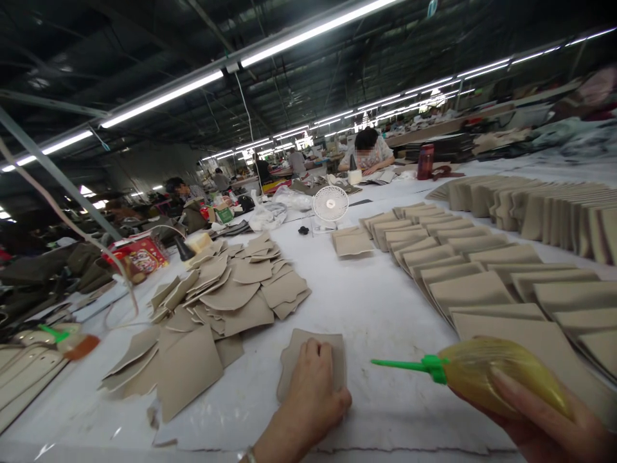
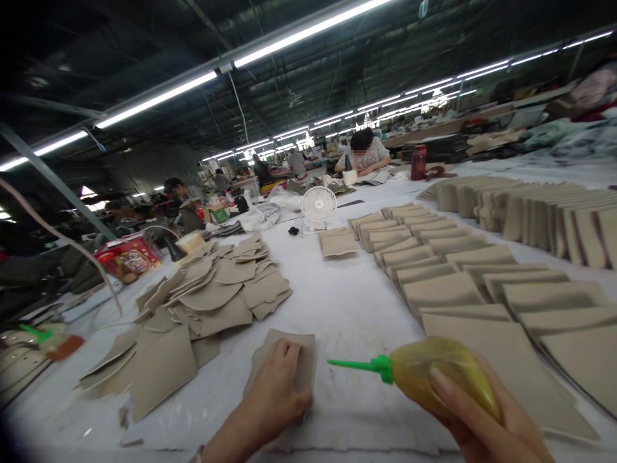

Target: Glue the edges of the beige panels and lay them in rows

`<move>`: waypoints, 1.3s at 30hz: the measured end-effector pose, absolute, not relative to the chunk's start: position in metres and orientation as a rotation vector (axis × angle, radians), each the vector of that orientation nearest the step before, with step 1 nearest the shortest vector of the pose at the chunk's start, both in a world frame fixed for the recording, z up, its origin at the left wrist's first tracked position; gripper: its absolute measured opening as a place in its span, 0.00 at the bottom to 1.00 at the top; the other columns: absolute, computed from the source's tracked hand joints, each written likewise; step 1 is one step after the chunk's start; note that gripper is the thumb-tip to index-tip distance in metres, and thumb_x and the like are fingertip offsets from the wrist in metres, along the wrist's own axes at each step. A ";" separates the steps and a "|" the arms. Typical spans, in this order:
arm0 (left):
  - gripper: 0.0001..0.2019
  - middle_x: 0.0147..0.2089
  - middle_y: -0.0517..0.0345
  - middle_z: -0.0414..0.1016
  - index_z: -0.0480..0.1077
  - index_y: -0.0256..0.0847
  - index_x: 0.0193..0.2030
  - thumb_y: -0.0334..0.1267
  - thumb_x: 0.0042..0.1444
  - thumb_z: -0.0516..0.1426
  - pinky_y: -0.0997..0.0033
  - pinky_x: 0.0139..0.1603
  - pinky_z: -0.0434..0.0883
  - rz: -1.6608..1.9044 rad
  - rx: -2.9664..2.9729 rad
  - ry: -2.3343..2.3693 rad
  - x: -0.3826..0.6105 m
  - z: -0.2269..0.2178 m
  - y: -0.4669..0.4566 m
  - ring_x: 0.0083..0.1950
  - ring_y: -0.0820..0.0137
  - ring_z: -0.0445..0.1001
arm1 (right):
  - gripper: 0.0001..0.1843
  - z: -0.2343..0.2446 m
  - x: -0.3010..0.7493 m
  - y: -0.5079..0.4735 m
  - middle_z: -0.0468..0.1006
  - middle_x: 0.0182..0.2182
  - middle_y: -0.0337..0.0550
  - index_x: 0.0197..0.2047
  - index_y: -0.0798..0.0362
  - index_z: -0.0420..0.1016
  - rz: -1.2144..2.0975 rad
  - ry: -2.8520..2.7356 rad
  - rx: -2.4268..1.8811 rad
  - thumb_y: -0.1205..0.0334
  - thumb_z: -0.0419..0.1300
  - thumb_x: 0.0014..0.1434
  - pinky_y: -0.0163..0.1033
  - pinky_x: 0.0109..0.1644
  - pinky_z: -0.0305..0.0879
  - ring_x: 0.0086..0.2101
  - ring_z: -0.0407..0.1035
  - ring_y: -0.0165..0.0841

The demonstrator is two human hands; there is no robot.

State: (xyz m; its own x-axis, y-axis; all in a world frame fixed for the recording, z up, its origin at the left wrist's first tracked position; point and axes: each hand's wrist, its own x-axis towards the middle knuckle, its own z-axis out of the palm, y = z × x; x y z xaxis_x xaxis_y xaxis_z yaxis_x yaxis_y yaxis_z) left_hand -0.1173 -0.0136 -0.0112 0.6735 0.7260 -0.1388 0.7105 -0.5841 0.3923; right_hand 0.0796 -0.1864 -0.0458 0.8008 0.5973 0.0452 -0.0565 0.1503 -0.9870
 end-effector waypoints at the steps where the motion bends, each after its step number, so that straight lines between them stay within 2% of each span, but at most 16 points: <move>1: 0.22 0.52 0.43 0.66 0.69 0.32 0.49 0.34 0.45 0.56 0.60 0.61 0.63 0.029 2.478 1.134 -0.115 -0.009 -0.013 0.56 0.55 0.63 | 0.21 -0.045 0.080 -0.184 0.79 0.47 0.44 0.50 0.40 0.73 0.532 -0.447 -1.332 0.45 0.65 0.54 0.43 0.45 0.78 0.46 0.75 0.50; 5: 0.22 0.53 0.39 0.65 0.69 0.29 0.48 0.29 0.42 0.56 0.60 0.60 0.65 -0.078 2.541 1.192 -0.103 -0.004 -0.013 0.55 0.54 0.63 | 0.33 -0.044 0.082 -0.175 0.80 0.44 0.45 0.54 0.43 0.69 0.554 -0.482 -1.366 0.42 0.69 0.47 0.33 0.43 0.75 0.44 0.75 0.46; 10: 0.23 0.54 0.37 0.66 0.68 0.29 0.50 0.27 0.43 0.57 0.62 0.54 0.69 -0.136 2.560 1.230 -0.093 -0.004 -0.013 0.55 0.54 0.65 | 0.31 -0.041 0.080 -0.165 0.79 0.40 0.41 0.54 0.44 0.67 0.405 -0.677 -1.503 0.41 0.66 0.51 0.29 0.40 0.74 0.39 0.76 0.40; 16: 0.16 0.49 0.38 0.71 0.72 0.31 0.46 0.28 0.51 0.52 0.59 0.53 0.69 -0.091 2.628 1.198 -0.101 -0.006 -0.004 0.51 0.55 0.70 | 0.30 -0.031 0.078 -0.160 0.78 0.41 0.41 0.53 0.40 0.67 0.299 -0.738 -1.590 0.37 0.64 0.51 0.37 0.38 0.76 0.40 0.75 0.44; 20: 0.14 0.42 0.49 0.74 0.75 0.40 0.38 0.29 0.57 0.48 0.66 0.47 0.69 -0.077 2.636 1.089 -0.114 -0.003 0.009 0.44 0.63 0.72 | 0.31 -0.030 0.076 -0.156 0.77 0.43 0.40 0.55 0.40 0.65 0.307 -0.811 -1.629 0.36 0.63 0.52 0.38 0.42 0.74 0.42 0.74 0.43; 23: 0.16 0.39 0.55 0.74 0.75 0.44 0.41 0.31 0.59 0.46 0.70 0.44 0.67 0.005 2.586 0.976 -0.123 -0.001 0.015 0.42 0.66 0.73 | 0.31 -0.033 0.075 -0.148 0.75 0.46 0.40 0.56 0.41 0.64 0.269 -0.933 -1.689 0.37 0.63 0.53 0.40 0.46 0.72 0.43 0.73 0.42; 29: 0.21 0.40 0.52 0.74 0.75 0.45 0.49 0.31 0.57 0.45 0.67 0.44 0.68 0.064 2.546 0.948 -0.126 -0.008 0.015 0.43 0.62 0.74 | 0.30 -0.030 0.069 -0.125 0.73 0.52 0.42 0.56 0.41 0.64 0.143 -1.155 -1.729 0.39 0.63 0.55 0.48 0.52 0.69 0.47 0.71 0.44; 33: 0.22 0.40 0.53 0.74 0.74 0.47 0.52 0.32 0.58 0.45 0.65 0.45 0.68 0.104 2.544 0.948 -0.128 -0.015 0.016 0.43 0.62 0.74 | 0.26 -0.026 0.062 -0.113 0.73 0.51 0.41 0.56 0.41 0.64 0.048 -1.286 -1.707 0.42 0.62 0.59 0.46 0.51 0.70 0.48 0.71 0.43; 39: 0.17 0.39 0.53 0.72 0.74 0.46 0.46 0.34 0.58 0.46 0.67 0.42 0.68 0.054 2.554 0.990 -0.130 -0.015 0.016 0.41 0.62 0.73 | 0.27 -0.032 0.064 -0.114 0.74 0.51 0.43 0.56 0.42 0.65 0.055 -1.331 -1.742 0.42 0.62 0.58 0.45 0.50 0.71 0.47 0.72 0.44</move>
